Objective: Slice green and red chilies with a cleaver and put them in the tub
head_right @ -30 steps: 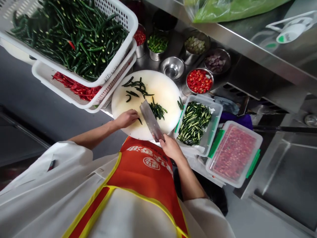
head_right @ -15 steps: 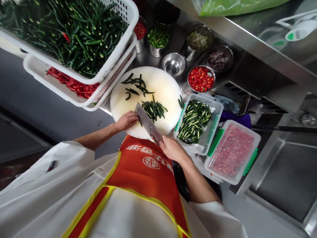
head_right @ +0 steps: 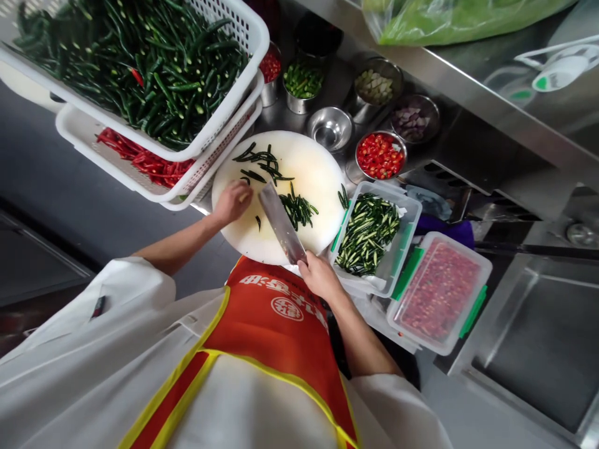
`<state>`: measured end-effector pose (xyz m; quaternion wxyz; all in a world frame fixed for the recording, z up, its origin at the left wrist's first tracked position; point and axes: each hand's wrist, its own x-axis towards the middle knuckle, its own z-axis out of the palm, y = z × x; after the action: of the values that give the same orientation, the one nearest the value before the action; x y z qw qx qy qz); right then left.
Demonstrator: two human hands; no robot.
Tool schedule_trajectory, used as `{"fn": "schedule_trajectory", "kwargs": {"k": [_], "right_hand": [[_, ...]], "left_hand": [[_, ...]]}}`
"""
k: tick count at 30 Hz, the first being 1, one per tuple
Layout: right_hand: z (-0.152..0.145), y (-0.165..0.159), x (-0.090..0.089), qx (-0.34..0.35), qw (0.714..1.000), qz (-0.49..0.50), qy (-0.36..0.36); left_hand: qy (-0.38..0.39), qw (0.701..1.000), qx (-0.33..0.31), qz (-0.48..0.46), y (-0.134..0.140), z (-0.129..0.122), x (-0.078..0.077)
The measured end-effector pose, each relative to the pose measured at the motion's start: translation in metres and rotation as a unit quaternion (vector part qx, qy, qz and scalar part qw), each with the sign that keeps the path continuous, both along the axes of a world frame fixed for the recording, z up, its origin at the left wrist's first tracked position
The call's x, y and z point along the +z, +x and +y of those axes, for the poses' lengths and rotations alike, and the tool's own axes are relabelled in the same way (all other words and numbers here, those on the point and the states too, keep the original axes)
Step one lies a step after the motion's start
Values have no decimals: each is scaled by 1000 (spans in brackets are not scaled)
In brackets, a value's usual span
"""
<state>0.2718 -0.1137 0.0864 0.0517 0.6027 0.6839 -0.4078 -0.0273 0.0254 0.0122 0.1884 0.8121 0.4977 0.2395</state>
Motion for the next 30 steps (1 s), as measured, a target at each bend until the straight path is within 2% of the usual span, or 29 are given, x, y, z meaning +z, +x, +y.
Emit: {"fn": "schedule_trajectory", "kwargs": {"k": [2, 4, 6, 9, 14, 16, 19, 22, 24, 26, 30], "right_hand": [[-8, 3, 4, 36, 999, 14, -7], [-14, 3, 5, 73, 997, 28, -13], [-16, 1, 3, 80, 996, 31, -15], [-15, 4, -2, 28, 999, 20, -22], [-10, 13, -8, -64, 997, 35, -40], [-10, 13, -8, -75, 995, 39, -46], [-10, 10, -7, -80, 994, 43, -57], [-10, 7, -6, -76, 995, 41, -57], [-9, 6, -5, -69, 996, 29, -54], [-8, 6, -3, -55, 997, 9, -47], [-7, 9, 8, -4, 1000, -24, -19]], "left_hand": [[-16, 997, 70, 31, -5, 26, 3], [-50, 993, 78, 71, -8, 49, 4], [-87, 988, 65, 110, -8, 64, 6], [-120, 980, 58, 148, -8, 72, 9], [-154, 972, 48, 169, -21, 69, 10], [-150, 972, 52, 176, -30, 64, 12], [-101, 983, 43, 148, -34, 47, 19], [-51, 993, -63, 86, -20, 16, 23], [-40, 985, -151, 68, -6, -9, 18], [-32, 977, -202, 58, 7, -32, 8], [-1, 979, -201, 26, 15, -56, -15]]}}
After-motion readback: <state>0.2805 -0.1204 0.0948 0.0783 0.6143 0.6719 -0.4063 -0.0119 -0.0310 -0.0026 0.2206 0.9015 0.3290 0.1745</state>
